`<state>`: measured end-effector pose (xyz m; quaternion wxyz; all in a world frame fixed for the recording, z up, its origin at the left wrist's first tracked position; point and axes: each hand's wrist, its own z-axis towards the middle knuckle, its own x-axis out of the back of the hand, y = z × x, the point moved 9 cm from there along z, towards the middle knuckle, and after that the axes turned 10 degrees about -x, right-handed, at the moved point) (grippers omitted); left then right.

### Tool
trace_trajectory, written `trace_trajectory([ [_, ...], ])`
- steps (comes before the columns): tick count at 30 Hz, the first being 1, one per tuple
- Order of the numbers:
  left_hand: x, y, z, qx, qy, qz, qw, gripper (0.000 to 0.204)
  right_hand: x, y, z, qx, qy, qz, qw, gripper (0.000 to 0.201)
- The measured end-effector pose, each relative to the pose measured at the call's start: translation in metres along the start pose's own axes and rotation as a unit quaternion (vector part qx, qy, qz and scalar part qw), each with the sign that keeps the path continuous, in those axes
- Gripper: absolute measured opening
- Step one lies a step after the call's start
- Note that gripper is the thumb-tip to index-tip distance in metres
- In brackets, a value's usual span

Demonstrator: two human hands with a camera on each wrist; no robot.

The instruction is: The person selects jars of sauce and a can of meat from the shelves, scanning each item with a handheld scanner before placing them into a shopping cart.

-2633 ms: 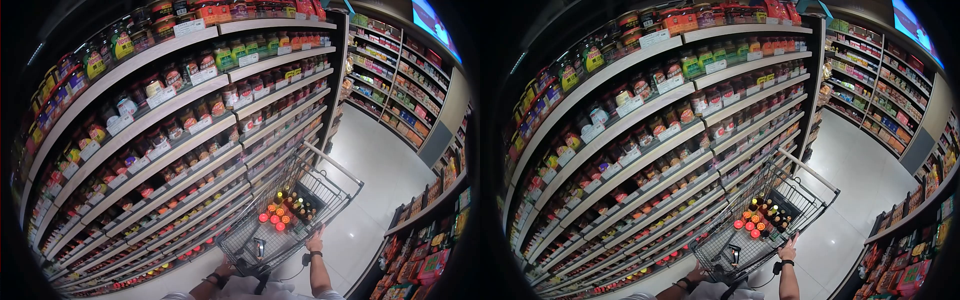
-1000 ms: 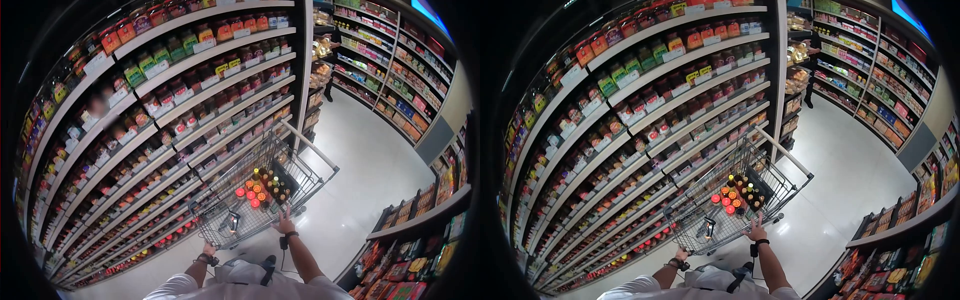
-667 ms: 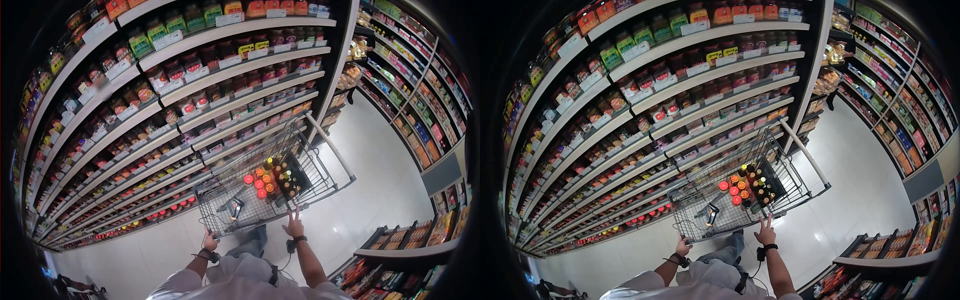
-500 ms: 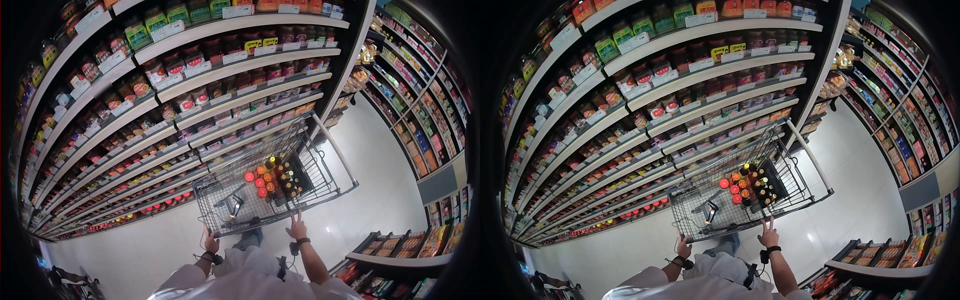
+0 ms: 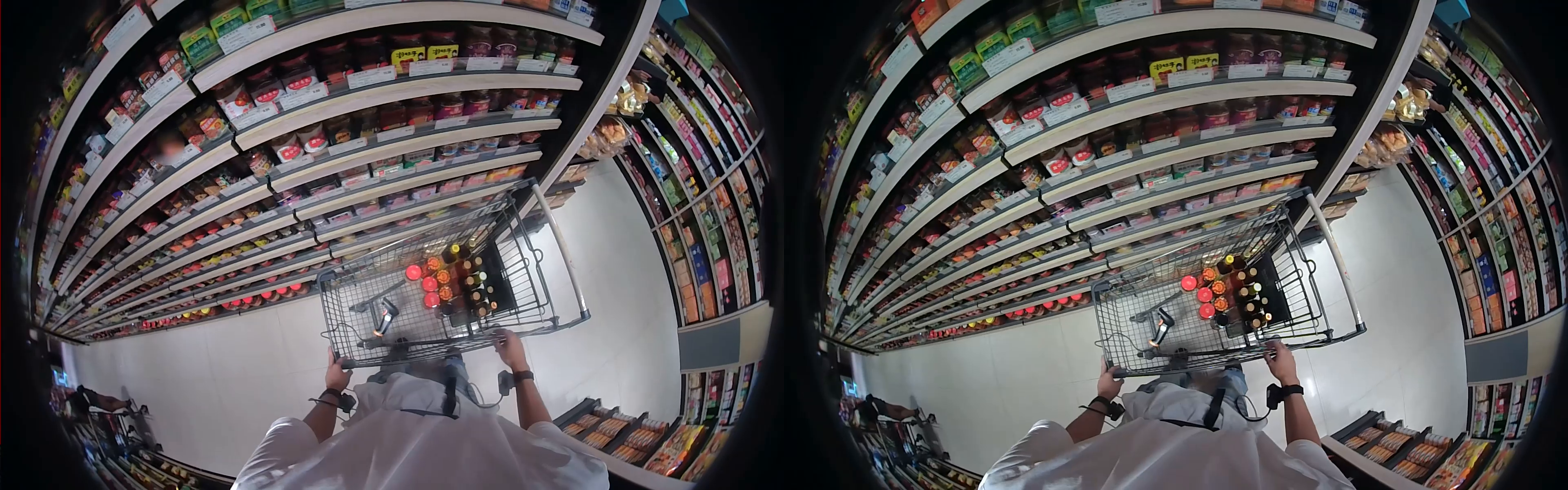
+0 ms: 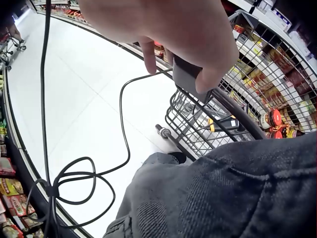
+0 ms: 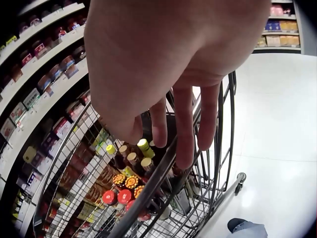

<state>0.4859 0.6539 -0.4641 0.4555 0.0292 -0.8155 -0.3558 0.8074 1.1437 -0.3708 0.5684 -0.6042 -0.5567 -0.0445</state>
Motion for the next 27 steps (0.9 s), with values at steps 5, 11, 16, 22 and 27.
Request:
trace_trajectory([
  [5, -0.023, 0.08, -0.02, -0.044, -0.055, 0.184, 0.98, 0.062, 0.045, 0.02, 0.026, -0.034, -0.057, 0.085, 0.994, 0.021],
  [11, -0.064, 0.087, -0.015, 0.068, -0.157, 0.162, 0.972, 0.054, 0.038, 0.028, 0.052, 0.061, -0.079, -0.15, 0.984, 0.022],
  [16, -0.074, 0.097, -0.011, 0.083, -0.153, 0.13, 0.976, 0.05, 0.019, 0.032, 0.074, 0.066, -0.171, -0.257, 0.949, 0.027],
  [22, -0.074, 0.131, -0.008, 0.031, -0.087, 0.255, 0.962, 0.053, 0.04, -0.071, 0.089, 0.142, -0.299, -0.001, 0.943, 0.023],
  [27, -0.082, 0.127, 0.005, -0.003, -0.125, 0.288, 0.95, 0.049, 0.186, -0.321, 0.13, 0.312, -0.046, 0.1, 0.944, 0.018],
])
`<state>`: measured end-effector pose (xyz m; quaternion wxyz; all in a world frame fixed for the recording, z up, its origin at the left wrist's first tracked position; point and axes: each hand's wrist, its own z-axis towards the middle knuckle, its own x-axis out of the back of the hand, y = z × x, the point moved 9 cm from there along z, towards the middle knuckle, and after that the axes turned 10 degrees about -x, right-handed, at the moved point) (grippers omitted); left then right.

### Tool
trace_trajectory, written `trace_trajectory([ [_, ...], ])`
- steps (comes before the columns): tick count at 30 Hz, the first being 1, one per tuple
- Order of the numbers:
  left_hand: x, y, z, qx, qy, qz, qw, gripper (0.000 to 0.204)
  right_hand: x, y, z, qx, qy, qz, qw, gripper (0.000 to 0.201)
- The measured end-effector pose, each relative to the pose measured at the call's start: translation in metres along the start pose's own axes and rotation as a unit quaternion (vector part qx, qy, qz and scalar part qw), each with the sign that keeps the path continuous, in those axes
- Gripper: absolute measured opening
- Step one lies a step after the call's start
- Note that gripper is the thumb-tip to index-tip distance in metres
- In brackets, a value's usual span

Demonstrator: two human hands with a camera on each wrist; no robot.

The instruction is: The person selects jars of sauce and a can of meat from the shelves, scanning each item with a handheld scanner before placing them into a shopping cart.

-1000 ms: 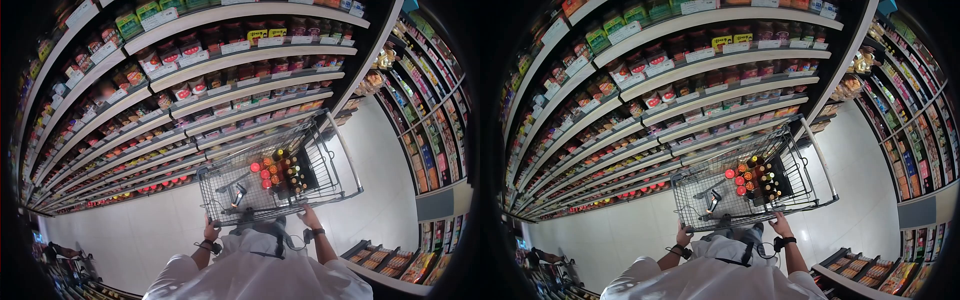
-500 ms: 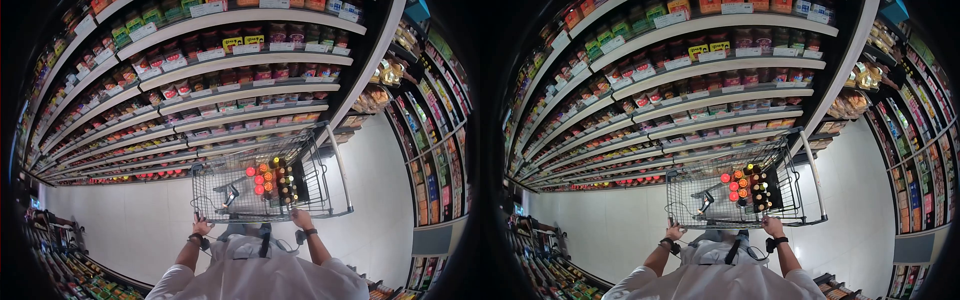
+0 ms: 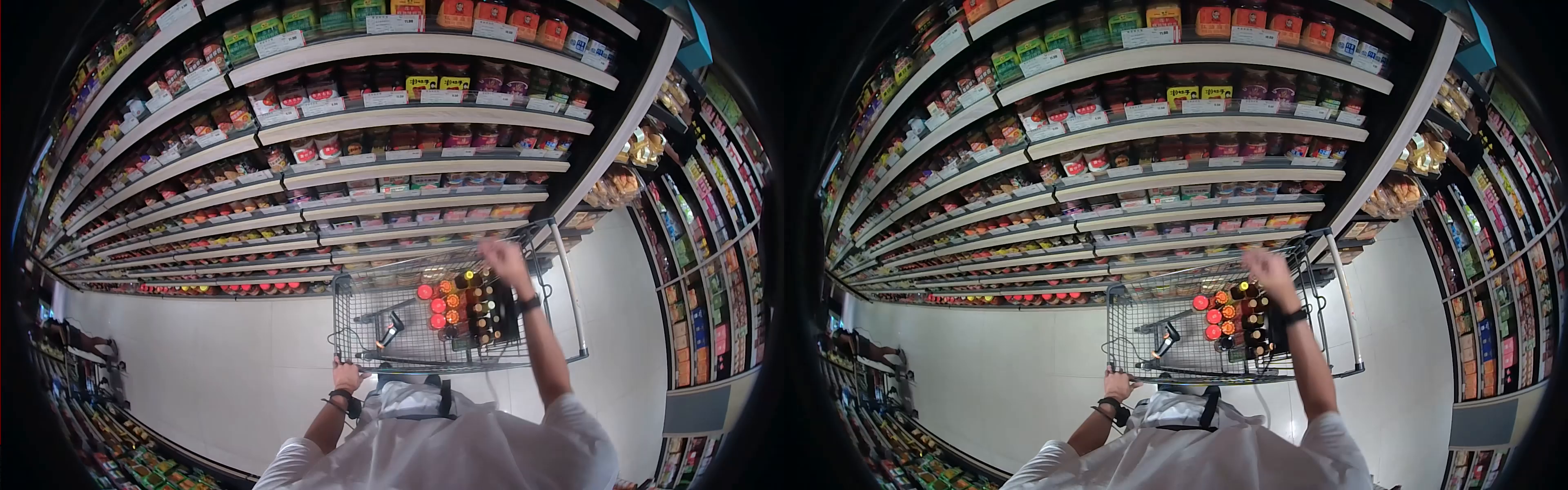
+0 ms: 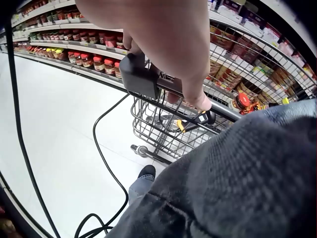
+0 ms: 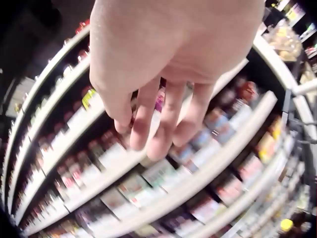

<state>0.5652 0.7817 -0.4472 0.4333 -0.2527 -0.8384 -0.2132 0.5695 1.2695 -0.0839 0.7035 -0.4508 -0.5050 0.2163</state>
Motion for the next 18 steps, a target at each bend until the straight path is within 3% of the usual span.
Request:
trace_trajectory([
  [1, 0.004, 0.002, 0.0, -0.008, -0.019, -0.001, 1.0, 0.048, 0.024, -0.03, 0.031, 0.038, 0.062, 0.056, 0.996, 0.019],
  [2, -0.002, 0.001, 0.004, -0.023, 0.005, 0.012, 1.0, 0.045, 0.049, -0.06, 0.059, 0.077, 0.132, 0.022, 0.988, 0.018],
  [3, 0.01, 0.009, -0.002, -0.039, 0.012, 0.045, 0.998, 0.05, 0.073, -0.115, 0.073, 0.15, 0.171, 0.051, 0.972, 0.018],
  [4, 0.017, 0.014, -0.009, -0.043, 0.045, 0.053, 0.997, 0.055, 0.089, -0.145, 0.091, 0.172, 0.181, 0.174, 0.953, 0.018],
  [5, 0.017, 0.017, -0.018, -0.046, 0.077, 0.059, 0.994, 0.062, 0.105, -0.172, 0.108, 0.205, 0.205, 0.148, 0.946, 0.018],
  [7, -0.024, 0.006, -0.01, -0.088, 0.076, -0.047, 0.992, 0.073, 0.115, -0.223, 0.127, 0.199, 0.211, 0.145, 0.946, 0.019],
  [8, -0.019, 0.008, -0.017, -0.104, 0.046, -0.078, 0.99, 0.079, 0.115, -0.245, 0.133, 0.21, 0.217, 0.112, 0.947, 0.019],
  [9, -0.015, 0.006, -0.021, -0.111, 0.073, -0.084, 0.988, 0.073, 0.11, -0.263, 0.141, 0.222, 0.221, 0.078, 0.946, 0.019],
  [11, -0.02, 0.0, -0.018, -0.094, 0.03, -0.129, 0.987, 0.07, 0.087, -0.294, 0.153, 0.294, 0.203, 0.018, 0.934, 0.019],
  [14, -0.014, -0.004, -0.014, -0.107, 0.03, -0.145, 0.983, 0.068, 0.034, -0.337, 0.164, 0.317, 0.148, -0.161, 0.923, 0.025],
  [18, -0.015, -0.008, -0.005, -0.074, 0.022, -0.16, 0.984, 0.065, -0.024, -0.328, 0.229, 0.351, 0.1, -0.308, 0.878, 0.049],
])
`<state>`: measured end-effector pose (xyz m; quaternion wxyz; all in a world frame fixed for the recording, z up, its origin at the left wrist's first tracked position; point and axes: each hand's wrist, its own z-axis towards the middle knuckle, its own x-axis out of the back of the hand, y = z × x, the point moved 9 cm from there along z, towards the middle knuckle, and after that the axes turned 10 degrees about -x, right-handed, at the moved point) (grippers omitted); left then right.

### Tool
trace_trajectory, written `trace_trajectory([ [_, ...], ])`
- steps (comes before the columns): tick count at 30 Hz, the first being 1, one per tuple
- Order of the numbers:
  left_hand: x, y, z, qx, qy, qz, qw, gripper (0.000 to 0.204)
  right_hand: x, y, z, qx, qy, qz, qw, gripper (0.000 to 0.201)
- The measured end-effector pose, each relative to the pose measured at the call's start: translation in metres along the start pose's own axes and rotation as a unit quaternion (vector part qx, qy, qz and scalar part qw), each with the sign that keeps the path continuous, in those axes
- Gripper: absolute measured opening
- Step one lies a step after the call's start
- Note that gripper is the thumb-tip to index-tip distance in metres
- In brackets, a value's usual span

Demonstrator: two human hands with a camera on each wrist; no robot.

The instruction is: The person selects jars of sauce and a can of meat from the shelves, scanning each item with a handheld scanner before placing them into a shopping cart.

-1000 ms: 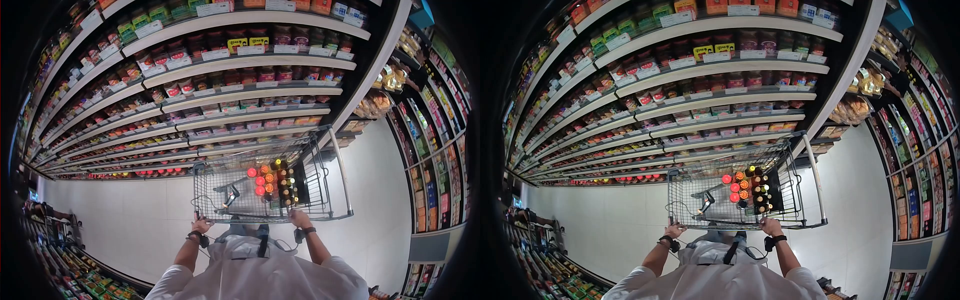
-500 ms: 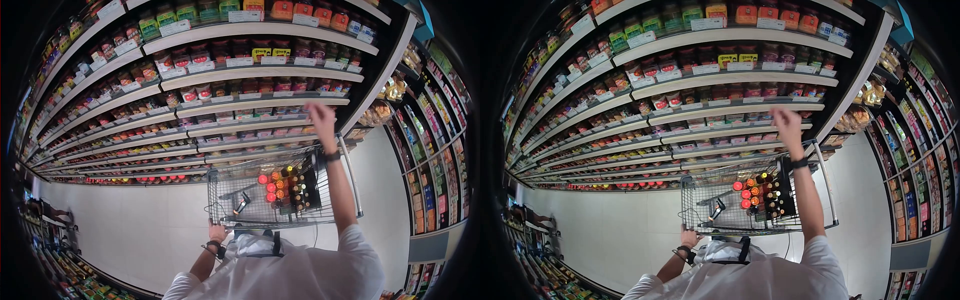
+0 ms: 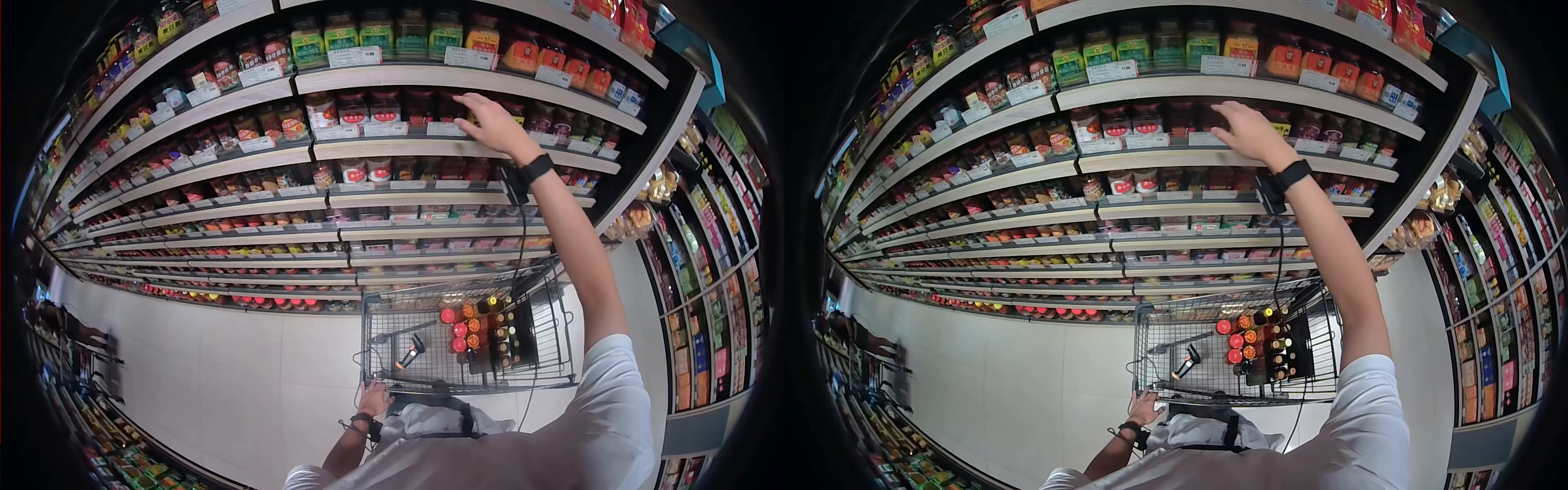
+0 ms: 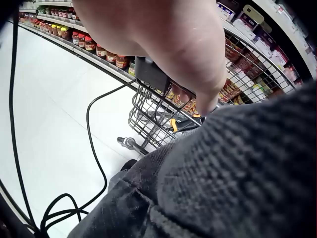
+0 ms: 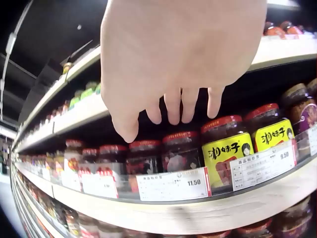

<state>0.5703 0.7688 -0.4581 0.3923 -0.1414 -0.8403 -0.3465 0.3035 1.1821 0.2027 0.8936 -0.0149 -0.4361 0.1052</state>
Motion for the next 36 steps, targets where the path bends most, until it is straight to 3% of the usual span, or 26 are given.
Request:
trace_trajectory([
  [1, -0.002, 0.001, 0.001, 0.003, 0.003, -0.004, 1.0, 0.063, -0.012, 0.001, 0.006, -0.029, -0.032, -0.053, 0.998, 0.051],
  [3, -0.005, -0.003, -0.001, 0.01, 0.005, -0.009, 1.0, 0.06, -0.024, -0.002, 0.013, -0.015, 0.043, -0.167, 0.985, 0.051],
  [6, -0.008, -0.003, -0.005, 0.019, 0.002, -0.028, 0.999, 0.054, -0.047, 0.028, 0.034, -0.15, -0.106, -0.18, 0.966, 0.05],
  [9, -0.007, -0.001, -0.006, 0.029, 0.007, -0.03, 0.999, 0.053, -0.068, 0.054, 0.043, -0.167, -0.129, -0.165, 0.963, 0.047],
  [13, -0.017, -0.004, -0.007, 0.027, -0.002, -0.044, 0.999, 0.054, -0.08, 0.07, 0.046, -0.134, -0.089, -0.175, 0.971, 0.035],
  [17, -0.02, -0.007, -0.008, 0.037, 0.013, -0.063, 0.997, 0.054, -0.074, 0.068, 0.047, -0.11, -0.078, -0.151, 0.979, 0.039],
  [23, -0.011, -0.002, -0.004, 0.053, 0.002, -0.063, 0.997, 0.053, -0.054, 0.035, 0.043, -0.156, -0.15, -0.18, 0.96, 0.047],
  [27, -0.013, -0.003, -0.004, 0.058, 0.009, -0.063, 0.996, 0.053, -0.072, 0.016, 0.052, -0.145, -0.156, -0.156, 0.965, 0.055],
  [32, -0.014, -0.005, -0.005, 0.055, 0.017, -0.071, 0.996, 0.053, -0.085, 0.013, 0.058, -0.064, -0.034, -0.142, 0.987, 0.029],
  [36, -0.017, -0.007, -0.004, 0.043, 0.016, -0.073, 0.996, 0.053, -0.081, 0.02, 0.061, -0.05, -0.026, -0.134, 0.989, 0.025],
])
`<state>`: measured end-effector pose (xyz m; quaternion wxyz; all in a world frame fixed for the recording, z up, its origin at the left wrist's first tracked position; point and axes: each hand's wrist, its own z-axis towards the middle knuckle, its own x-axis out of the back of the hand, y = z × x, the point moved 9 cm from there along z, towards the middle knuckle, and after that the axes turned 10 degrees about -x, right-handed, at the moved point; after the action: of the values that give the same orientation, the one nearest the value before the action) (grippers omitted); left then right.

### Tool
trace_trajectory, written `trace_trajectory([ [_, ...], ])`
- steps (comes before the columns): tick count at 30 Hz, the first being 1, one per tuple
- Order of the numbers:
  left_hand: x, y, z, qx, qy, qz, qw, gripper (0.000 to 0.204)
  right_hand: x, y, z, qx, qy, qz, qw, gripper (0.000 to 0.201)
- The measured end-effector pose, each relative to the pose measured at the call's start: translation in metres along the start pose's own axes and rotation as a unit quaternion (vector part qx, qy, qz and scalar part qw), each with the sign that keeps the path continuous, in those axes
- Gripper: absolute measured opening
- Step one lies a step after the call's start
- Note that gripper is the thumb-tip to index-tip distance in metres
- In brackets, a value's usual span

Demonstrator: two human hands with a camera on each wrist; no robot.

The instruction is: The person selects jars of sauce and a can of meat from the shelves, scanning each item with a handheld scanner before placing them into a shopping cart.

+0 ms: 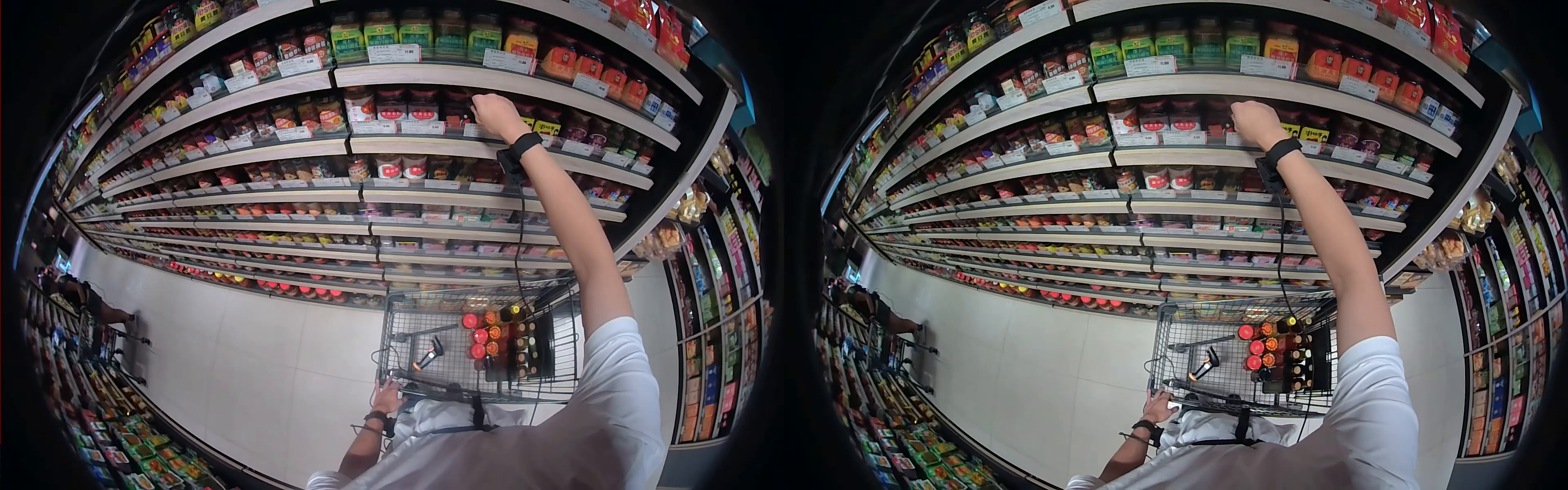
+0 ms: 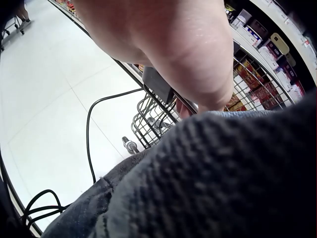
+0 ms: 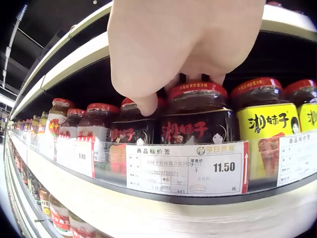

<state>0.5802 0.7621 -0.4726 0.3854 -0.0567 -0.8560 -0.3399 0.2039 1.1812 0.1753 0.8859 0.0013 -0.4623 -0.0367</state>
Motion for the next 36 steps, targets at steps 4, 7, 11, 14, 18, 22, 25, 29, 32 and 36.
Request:
trace_trajectory([
  [4, 0.004, 0.0, 0.0, -0.002, 0.007, -0.006, 1.0, 0.053, 0.012, -0.002, -0.003, -0.008, -0.011, 0.028, 1.0, 0.029],
  [7, -0.001, -0.003, 0.001, -0.009, 0.006, -0.007, 1.0, 0.053, 0.015, -0.004, -0.006, -0.021, -0.037, 0.048, 0.998, 0.044],
  [11, -0.001, -0.003, 0.003, -0.003, 0.004, 0.0, 1.0, 0.053, 0.006, -0.009, 0.001, -0.043, -0.086, 0.067, 0.993, 0.067],
  [14, 0.002, -0.002, 0.001, 0.001, -0.004, -0.013, 1.0, 0.053, -0.002, -0.014, 0.009, -0.053, -0.092, 0.058, 0.993, 0.062],
  [18, 0.003, -0.002, 0.001, -0.006, -0.009, -0.023, 1.0, 0.053, 0.009, -0.011, 0.002, -0.112, -0.061, 0.113, 0.985, 0.056],
  [22, 0.003, -0.002, 0.002, -0.017, 0.0, -0.033, 0.999, 0.053, 0.026, -0.015, -0.023, -0.068, 0.114, 0.178, 0.975, 0.058],
  [25, -0.003, -0.008, 0.007, -0.03, -0.01, -0.024, 0.999, 0.054, 0.043, -0.025, -0.045, 0.004, 0.15, 0.248, 0.957, 0.055],
  [29, -0.003, -0.012, 0.009, -0.025, -0.022, -0.032, 0.999, 0.057, 0.059, -0.036, -0.06, 0.113, 0.209, 0.275, 0.932, 0.056],
  [32, 0.004, -0.001, 0.005, -0.025, -0.061, -0.018, 0.998, 0.058, 0.077, -0.045, -0.089, 0.146, 0.235, 0.275, 0.921, 0.057],
  [36, 0.026, -0.009, 0.019, 0.004, -0.061, -0.21, 0.976, 0.056, 0.122, -0.053, -0.155, 0.111, 0.259, 0.375, 0.883, 0.058],
])
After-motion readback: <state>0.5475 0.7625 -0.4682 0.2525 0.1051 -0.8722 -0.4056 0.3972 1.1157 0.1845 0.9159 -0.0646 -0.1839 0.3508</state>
